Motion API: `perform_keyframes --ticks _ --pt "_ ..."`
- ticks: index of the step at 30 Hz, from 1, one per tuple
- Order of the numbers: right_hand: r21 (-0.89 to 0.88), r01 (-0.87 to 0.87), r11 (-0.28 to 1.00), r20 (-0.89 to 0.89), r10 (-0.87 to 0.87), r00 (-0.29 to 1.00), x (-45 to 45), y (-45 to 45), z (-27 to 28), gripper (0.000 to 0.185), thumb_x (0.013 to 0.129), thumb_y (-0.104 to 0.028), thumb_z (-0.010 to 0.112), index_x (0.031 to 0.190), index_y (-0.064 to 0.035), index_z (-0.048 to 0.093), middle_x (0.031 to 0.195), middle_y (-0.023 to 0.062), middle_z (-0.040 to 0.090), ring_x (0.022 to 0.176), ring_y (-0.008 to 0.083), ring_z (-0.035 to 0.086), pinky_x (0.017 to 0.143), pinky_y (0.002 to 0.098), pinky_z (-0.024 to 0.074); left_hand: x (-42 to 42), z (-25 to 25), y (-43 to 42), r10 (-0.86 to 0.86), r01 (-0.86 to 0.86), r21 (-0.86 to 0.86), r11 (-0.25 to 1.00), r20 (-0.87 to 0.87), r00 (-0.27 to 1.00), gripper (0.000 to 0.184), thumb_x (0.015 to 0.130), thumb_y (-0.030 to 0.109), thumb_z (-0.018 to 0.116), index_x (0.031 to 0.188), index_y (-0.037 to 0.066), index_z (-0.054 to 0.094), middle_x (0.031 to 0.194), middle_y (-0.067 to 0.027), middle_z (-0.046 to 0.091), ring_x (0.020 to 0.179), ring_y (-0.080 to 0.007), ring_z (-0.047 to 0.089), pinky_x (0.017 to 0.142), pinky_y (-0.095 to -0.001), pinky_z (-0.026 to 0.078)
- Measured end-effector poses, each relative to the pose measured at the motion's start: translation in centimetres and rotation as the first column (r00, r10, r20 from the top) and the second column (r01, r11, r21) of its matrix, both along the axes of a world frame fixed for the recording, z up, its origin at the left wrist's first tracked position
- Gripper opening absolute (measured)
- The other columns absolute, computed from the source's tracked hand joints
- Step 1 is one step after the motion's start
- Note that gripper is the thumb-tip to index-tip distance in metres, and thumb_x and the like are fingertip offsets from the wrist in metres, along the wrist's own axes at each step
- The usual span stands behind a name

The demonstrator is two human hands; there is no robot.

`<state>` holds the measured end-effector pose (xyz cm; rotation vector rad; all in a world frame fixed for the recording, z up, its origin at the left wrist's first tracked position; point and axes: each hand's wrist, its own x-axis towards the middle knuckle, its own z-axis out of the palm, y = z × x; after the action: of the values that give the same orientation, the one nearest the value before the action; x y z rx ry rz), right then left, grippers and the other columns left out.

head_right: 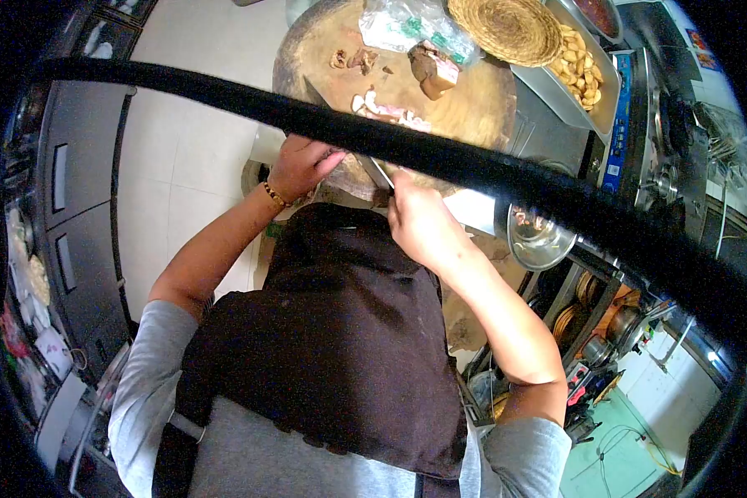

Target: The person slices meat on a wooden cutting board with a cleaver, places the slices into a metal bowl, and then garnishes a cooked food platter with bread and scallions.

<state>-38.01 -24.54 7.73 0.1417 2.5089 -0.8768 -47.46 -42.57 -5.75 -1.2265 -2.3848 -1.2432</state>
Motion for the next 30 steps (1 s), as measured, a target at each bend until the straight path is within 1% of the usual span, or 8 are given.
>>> perform_keyframes --ticks 3,4,15,21,23,25,26,30 --pt "0.029 -0.056 0.998 -0.071 0.058 0.996 -1.5 -0.5 -1.7 0.025 0.082 -0.004 0.049 0.103 0.0049 0.043 0.068 0.0286 0.055 0.073 0.0446 0.057 0.063 0.0479 0.0441 0.0 -0.2 0.1 0.018 -0.018 0.031 0.999 -0.005 1.000 0.020 0.063 0.007 0.069 0.075 0.005 0.054 0.091 -0.0080 0.052 0.084 -0.0253 0.052 0.075 -0.0336 0.045" --pt "0.041 -0.081 0.996 -0.201 0.088 0.976 -1.9 -0.8 -2.7 0.025 0.081 -0.005 0.050 0.103 0.0046 0.042 0.071 0.0292 0.056 0.075 0.0446 0.057 0.065 0.0491 0.0440 0.1 0.0 0.1 0.012 -0.012 0.023 1.000 -0.018 1.000 0.020 0.063 0.008 0.070 0.076 0.005 0.054 0.092 -0.0081 0.052 0.084 -0.0254 0.052 0.075 -0.0337 0.045" --pt "-0.020 0.033 0.999 -0.067 -0.034 0.997 -1.6 -1.5 -4.1 0.031 0.081 -0.003 0.050 0.110 0.0040 0.040 0.071 0.0308 0.055 0.075 0.0457 0.056 0.063 0.0495 0.0445 0.2 -1.0 0.0 -0.016 0.015 0.068 0.998 0.018 1.000 0.023 0.065 0.008 0.071 0.080 0.004 0.053 0.097 -0.0085 0.053 0.086 -0.0271 0.053 0.076 -0.0342 0.046" --pt "0.015 -0.008 1.000 -0.261 0.011 0.965 -1.8 0.0 -6.4 0.034 0.081 -0.005 0.052 0.113 0.0029 0.044 0.074 0.0281 0.057 0.078 0.0427 0.058 0.066 0.0438 0.0465 -0.2 -0.2 -0.7 -0.083 0.079 0.066 0.995 0.065 0.994 0.023 0.067 0.007 0.070 0.085 0.003 0.055 0.097 -0.0098 0.053 0.087 -0.0272 0.053 0.076 -0.0351 0.045" --pt "0.007 -0.002 1.000 -0.282 0.004 0.960 -1.8 0.3 -6.0 0.034 0.081 -0.006 0.053 0.113 0.0026 0.044 0.075 0.0270 0.058 0.079 0.0416 0.058 0.067 0.0423 0.0468 -0.5 0.4 -1.2 -0.111 0.105 0.050 0.993 0.117 0.987 0.022 0.069 0.006 0.068 0.087 0.003 0.057 0.097 -0.0110 0.053 0.088 -0.0276 0.053 0.076 -0.0355 0.045" --pt "0.032 0.088 0.996 -0.058 -0.086 0.995 -1.6 0.4 -4.6 0.034 0.081 -0.006 0.053 0.114 0.0023 0.044 0.076 0.0274 0.058 0.079 0.0417 0.059 0.068 0.0426 0.0467 -0.5 0.7 -1.4 -0.089 0.085 0.040 0.996 0.105 0.991 0.022 0.069 0.005 0.067 0.088 0.003 0.057 0.097 -0.0112 0.053 0.088 -0.0278 0.053 0.076 -0.0355 0.045" --pt "-0.005 0.083 0.997 -0.177 -0.082 0.981 -1.0 0.5 -4.0 0.032 0.081 -0.007 0.052 0.111 0.0029 0.045 0.075 0.0273 0.058 0.078 0.0421 0.058 0.067 0.0439 0.0457 -0.3 0.7 -1.5 -0.062 0.060 0.027 0.998 0.112 0.992 0.021 0.070 0.004 0.066 0.088 0.002 0.057 0.096 -0.0115 0.053 0.088 -0.0281 0.052 0.076 -0.0355 0.045" --pt "0.006 0.004 1.000 -0.184 -0.003 0.983 -0.4 -0.3 1.1 0.025 0.082 -0.005 0.050 0.104 0.0040 0.045 0.068 0.0285 0.055 0.074 0.0445 0.057 0.064 0.0467 0.0440 -0.1 0.2 -1.0 -0.033 0.031 0.046 0.998 0.056 0.998 0.019 0.070 0.004 0.066 0.086 0.002 0.057 0.095 -0.0113 0.052 0.086 -0.0279 0.052 0.075 -0.0349 0.045"
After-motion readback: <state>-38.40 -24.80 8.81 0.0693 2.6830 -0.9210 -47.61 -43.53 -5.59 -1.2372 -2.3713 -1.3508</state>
